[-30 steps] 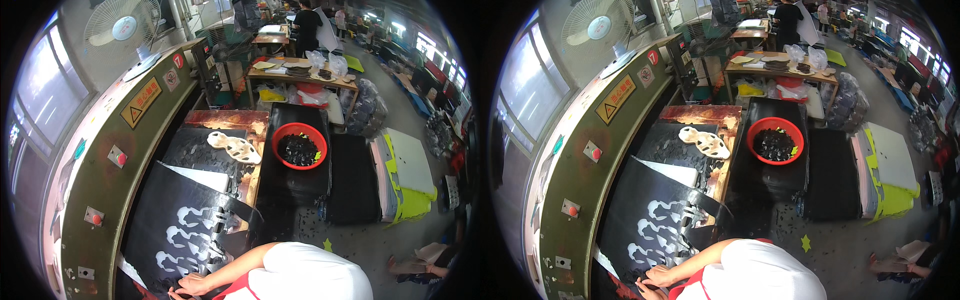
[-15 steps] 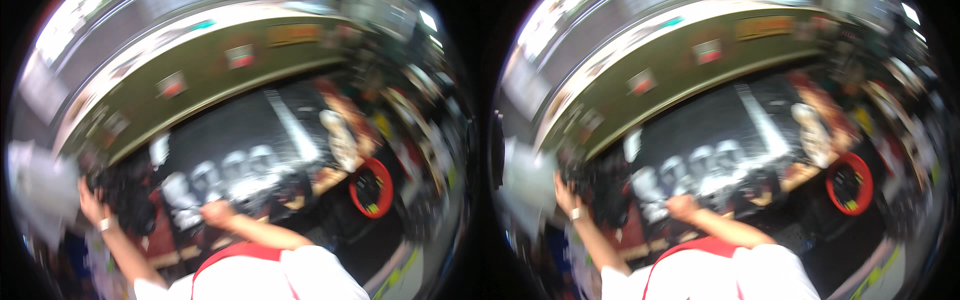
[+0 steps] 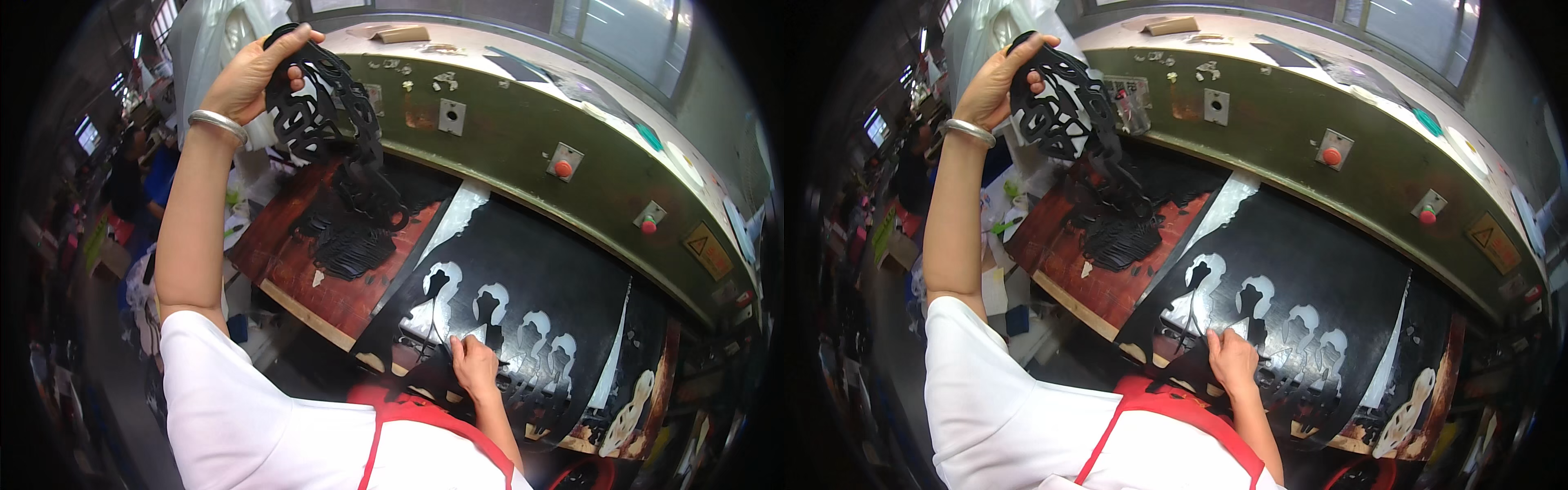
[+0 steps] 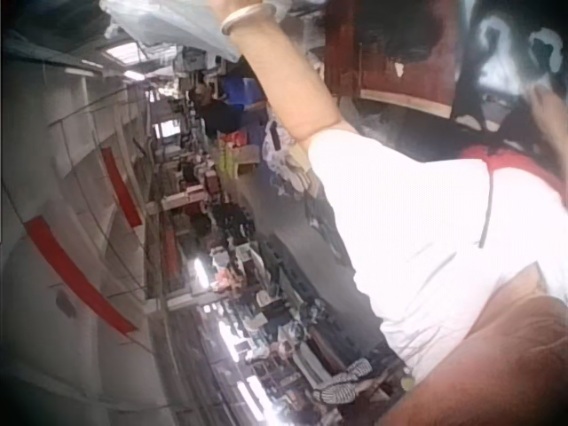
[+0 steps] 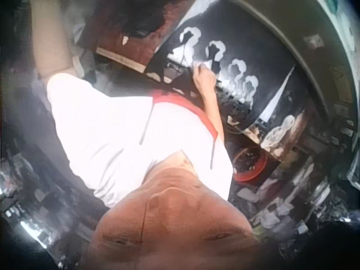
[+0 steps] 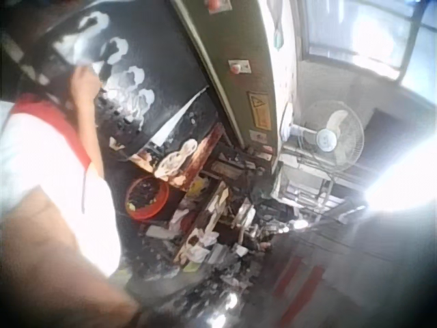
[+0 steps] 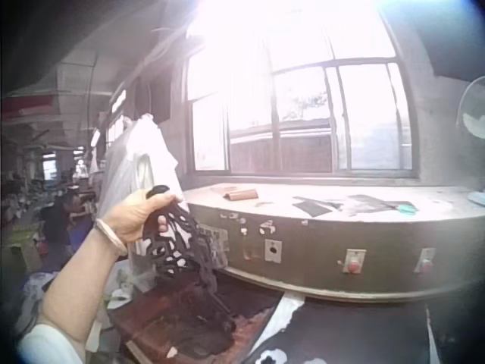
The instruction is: The person operates a die-cutting machine to cut shapes from black material. They place a template on the material, press a button to activate the machine, and then remove the cut pieces, repeating the process.
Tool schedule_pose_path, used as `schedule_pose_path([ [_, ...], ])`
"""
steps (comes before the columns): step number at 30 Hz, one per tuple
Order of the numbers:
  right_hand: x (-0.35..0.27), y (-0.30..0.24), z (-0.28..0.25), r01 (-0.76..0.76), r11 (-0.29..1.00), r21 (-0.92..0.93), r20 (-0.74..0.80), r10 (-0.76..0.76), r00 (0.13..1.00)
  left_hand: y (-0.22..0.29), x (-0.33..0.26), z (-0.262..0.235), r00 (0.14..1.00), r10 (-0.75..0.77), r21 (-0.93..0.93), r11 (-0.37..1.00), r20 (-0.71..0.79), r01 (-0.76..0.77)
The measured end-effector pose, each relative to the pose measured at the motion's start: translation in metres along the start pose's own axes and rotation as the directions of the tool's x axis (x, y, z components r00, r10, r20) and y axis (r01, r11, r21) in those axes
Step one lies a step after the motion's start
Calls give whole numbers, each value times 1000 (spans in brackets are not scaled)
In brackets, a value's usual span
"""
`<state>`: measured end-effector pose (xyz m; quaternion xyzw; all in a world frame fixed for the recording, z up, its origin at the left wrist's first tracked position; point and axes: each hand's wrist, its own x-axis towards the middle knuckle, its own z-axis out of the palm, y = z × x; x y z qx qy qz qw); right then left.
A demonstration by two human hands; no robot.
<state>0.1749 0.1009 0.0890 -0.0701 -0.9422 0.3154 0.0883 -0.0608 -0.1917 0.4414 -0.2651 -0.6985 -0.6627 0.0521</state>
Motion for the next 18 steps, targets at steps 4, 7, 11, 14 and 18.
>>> schedule_pose_path([
  [4, -2, -11, -34, -88, 929, 360, 190, 19, 982, -41, -3, -22, 995, -97, -76, 993, -34, 95],
  [7, -1, -15, -51, -179, 802, 570, 253, 36, 967, -84, 1, -29, 971, -185, -18, 983, -154, 184],
  [11, -6, -8, -68, -316, 618, 720, 281, 157, 947, -143, 19, -44, 927, -157, 39, 983, -340, 181],
  [14, -16, 10, -83, -377, 613, 695, 234, 303, 924, -179, 36, -60, 913, -22, 192, 975, -407, 109],
  [18, -32, 39, -95, -399, 547, 736, 123, 472, 873, -239, 26, -40, 930, 293, 708, 704, -221, -53],
])
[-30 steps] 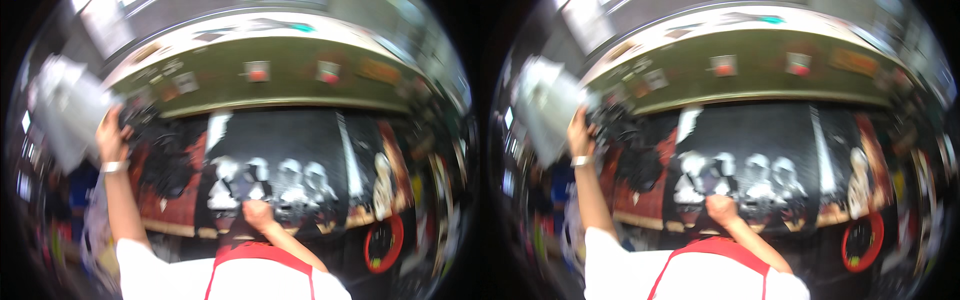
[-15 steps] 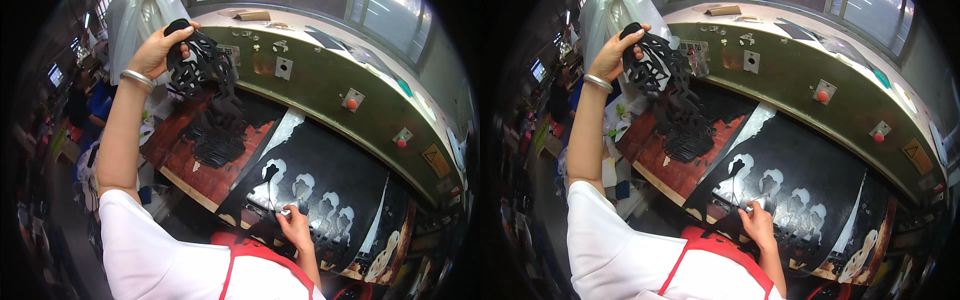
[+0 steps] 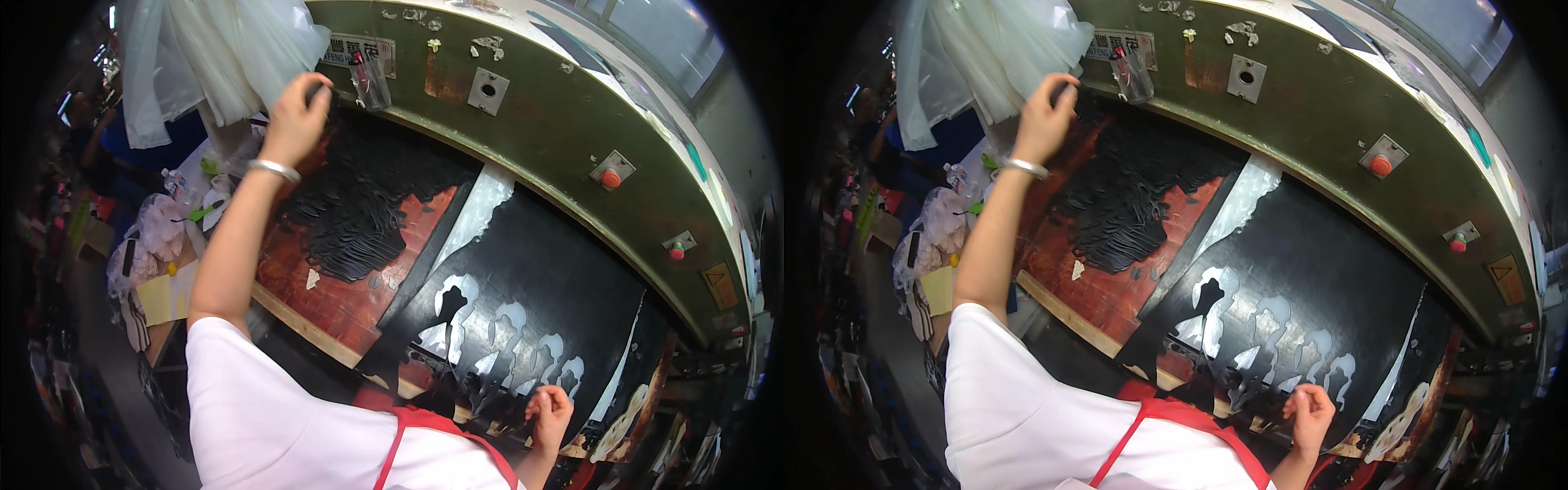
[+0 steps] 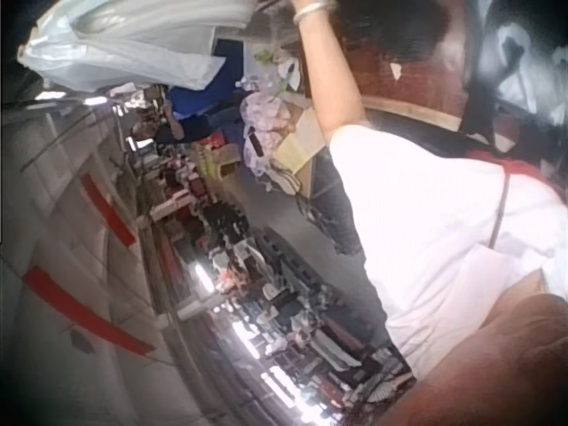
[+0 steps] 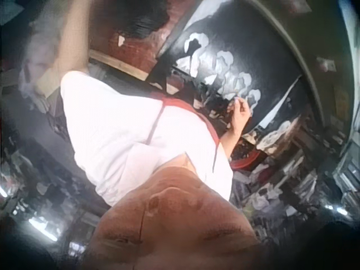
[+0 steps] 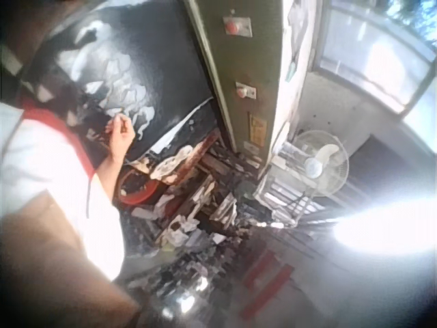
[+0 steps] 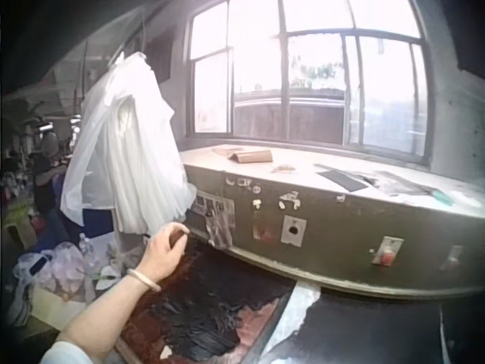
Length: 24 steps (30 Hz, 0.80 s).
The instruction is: The person operates a die-cutting machine to cut shapes from black material. They place a template on the material, press a button to activate the machine, and then remove the cut pieces, repeating the process.
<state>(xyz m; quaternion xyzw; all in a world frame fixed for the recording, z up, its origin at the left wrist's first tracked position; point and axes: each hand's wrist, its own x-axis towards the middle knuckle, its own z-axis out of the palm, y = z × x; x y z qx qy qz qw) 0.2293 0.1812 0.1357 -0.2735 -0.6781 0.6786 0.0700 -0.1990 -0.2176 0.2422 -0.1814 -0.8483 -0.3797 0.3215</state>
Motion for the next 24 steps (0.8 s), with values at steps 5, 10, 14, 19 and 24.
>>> schedule_pose_path([
  [5, -5, 16, -21, -20, 996, 83, -143, 32, 989, 3, -143, 99, 854, 159, 242, 919, 495, -312],
  [10, -9, 32, -55, -32, 999, 24, -186, 35, 982, 9, -206, 130, 905, 82, 398, 879, 418, -264],
  [14, -9, 59, -120, -16, 948, -319, -403, -121, 907, 51, -203, 131, 836, 113, 230, 934, 538, -274],
  [19, -24, 95, -217, -450, 152, -880, -446, -590, 673, 129, -233, 181, 771, 194, -37, 976, 606, -216],
  [24, -38, 133, -270, -496, 316, -809, -583, -541, 606, 141, -255, 196, 729, 53, 153, 965, 683, -214],
])
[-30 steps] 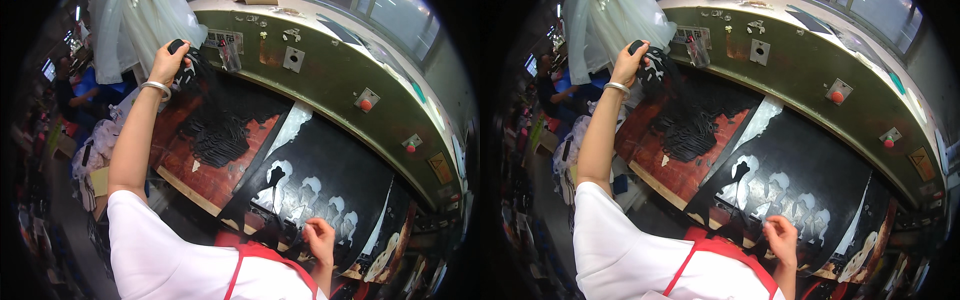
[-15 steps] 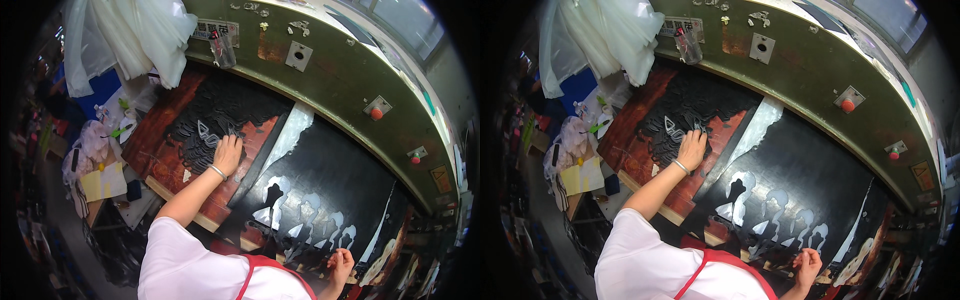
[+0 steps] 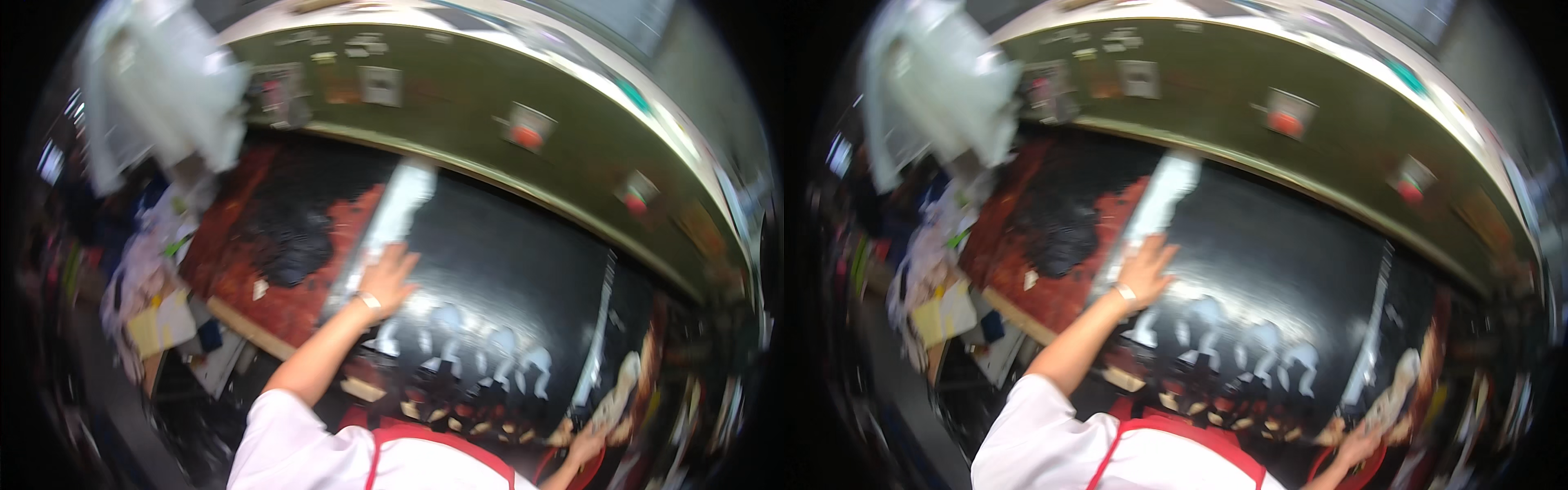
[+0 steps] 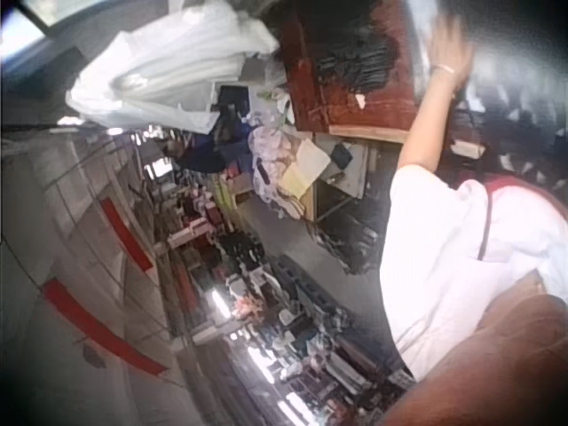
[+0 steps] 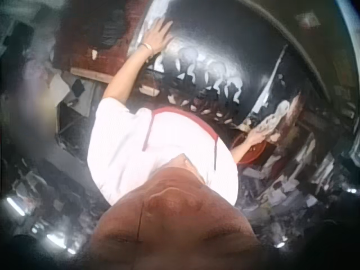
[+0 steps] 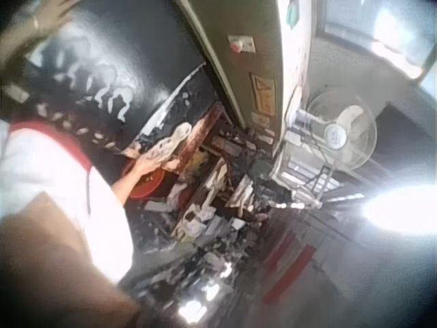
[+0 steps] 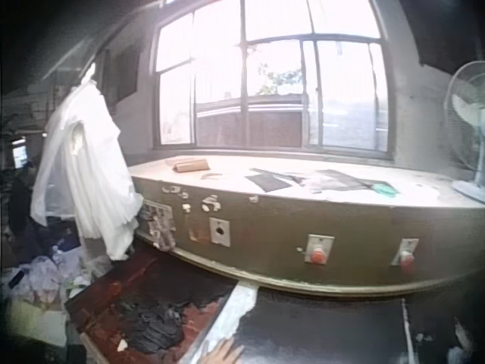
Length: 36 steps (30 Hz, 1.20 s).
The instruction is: The person operates a die-cutting machine to cut shapes from black material. They place a template on the material, press a button to activate the machine, and then remove the cut pieces, repeating the process.
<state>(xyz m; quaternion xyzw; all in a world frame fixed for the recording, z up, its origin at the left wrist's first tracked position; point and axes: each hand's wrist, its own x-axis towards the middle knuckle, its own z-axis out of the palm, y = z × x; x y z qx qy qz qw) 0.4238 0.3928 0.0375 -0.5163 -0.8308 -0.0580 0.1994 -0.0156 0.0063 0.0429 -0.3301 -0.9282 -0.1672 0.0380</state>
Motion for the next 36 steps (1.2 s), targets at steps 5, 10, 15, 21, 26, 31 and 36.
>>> schedule_pose_path([
  [5, 1, 40, 12, -14, 972, 236, 11, 11, 1000, 10, -47, -6, 1000, -17, 72, 997, -4, 17],
  [10, 27, 43, 14, 51, 980, 193, 42, -60, 997, 16, -44, -13, 999, 28, 79, 996, 15, -29],
  [15, 39, 35, 2, -224, 656, 721, 159, 159, 974, 29, -37, -29, 986, -62, 332, 943, 154, 8],
  [21, 26, 20, -13, -271, -762, 588, 457, 37, 889, 36, -38, -31, 994, -12, 283, 959, 108, -20],
  [26, 14, -13, -8, -94, -994, 64, 615, -35, 788, 21, -39, -25, 993, -27, 327, 945, 118, -13],
  [31, 28, -22, -11, -212, -967, 145, 683, -58, 729, 23, -34, -20, 990, -40, 310, 951, 137, -4],
  [36, 49, -51, -35, -130, -944, 305, 824, 193, 533, 20, -44, -8, 999, -34, 59, 998, 23, 33],
])
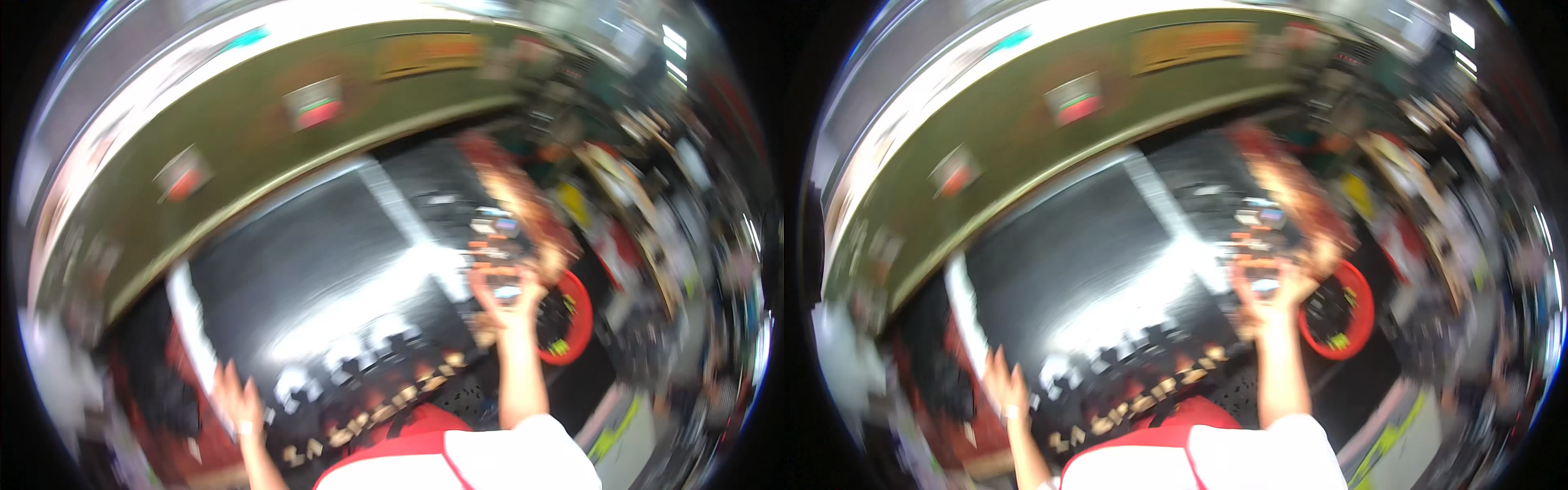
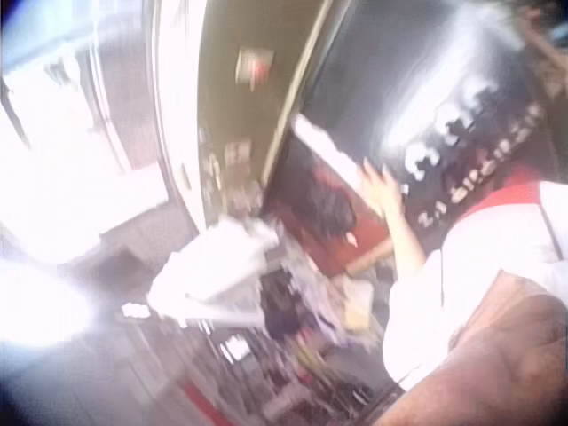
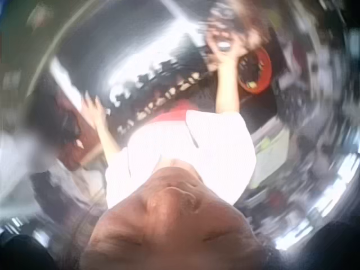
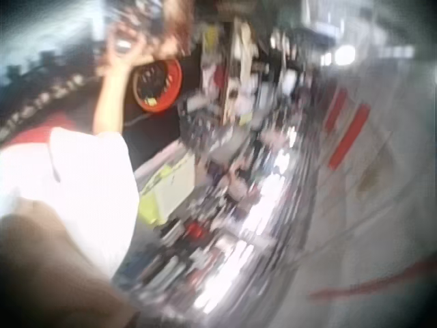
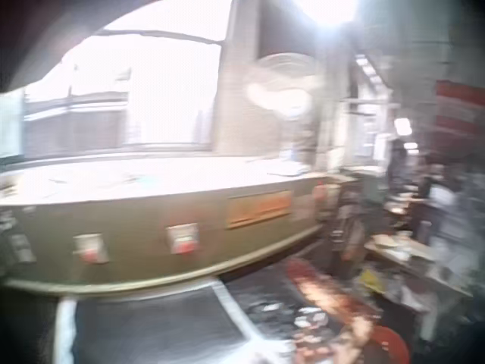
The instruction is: The person operates a die-cutting machine to cut shapes from black material. They place a template on the material, press a button to activate the machine, and then remove the cut pieces, repeating the process.
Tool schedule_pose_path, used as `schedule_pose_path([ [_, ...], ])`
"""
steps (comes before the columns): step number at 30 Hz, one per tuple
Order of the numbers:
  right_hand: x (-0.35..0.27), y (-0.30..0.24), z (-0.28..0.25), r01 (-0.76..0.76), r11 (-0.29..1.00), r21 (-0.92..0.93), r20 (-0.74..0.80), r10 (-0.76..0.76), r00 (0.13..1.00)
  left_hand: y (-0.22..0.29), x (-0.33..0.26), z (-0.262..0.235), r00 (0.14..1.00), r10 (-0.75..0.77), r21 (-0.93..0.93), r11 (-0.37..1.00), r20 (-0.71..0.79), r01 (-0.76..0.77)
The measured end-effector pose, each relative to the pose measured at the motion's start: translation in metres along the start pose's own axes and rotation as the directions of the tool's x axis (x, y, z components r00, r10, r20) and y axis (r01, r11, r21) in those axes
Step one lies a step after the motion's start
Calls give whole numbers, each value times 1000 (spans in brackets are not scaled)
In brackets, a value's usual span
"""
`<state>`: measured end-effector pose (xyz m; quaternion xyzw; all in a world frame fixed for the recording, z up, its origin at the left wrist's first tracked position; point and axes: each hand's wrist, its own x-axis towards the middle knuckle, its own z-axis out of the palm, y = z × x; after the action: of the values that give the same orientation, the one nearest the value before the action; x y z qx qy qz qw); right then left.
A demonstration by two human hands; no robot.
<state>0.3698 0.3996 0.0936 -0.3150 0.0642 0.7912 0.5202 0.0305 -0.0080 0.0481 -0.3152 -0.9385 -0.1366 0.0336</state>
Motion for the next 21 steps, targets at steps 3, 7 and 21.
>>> schedule_pose_path([
  [3, -13, 7, 14, 181, 948, -261, 290, -101, 952, 2, -8, 6, 998, -1, -13, 1000, -56, 0],
  [7, -47, 42, 4, 89, 891, -446, 374, 95, 922, 6, -9, 4, 997, -40, -40, 998, -70, 38],
  [21, -103, 362, 33, 782, -181, -597, 655, 453, 605, 6, -4, -9, 996, -81, -100, 991, 35, 84],
])
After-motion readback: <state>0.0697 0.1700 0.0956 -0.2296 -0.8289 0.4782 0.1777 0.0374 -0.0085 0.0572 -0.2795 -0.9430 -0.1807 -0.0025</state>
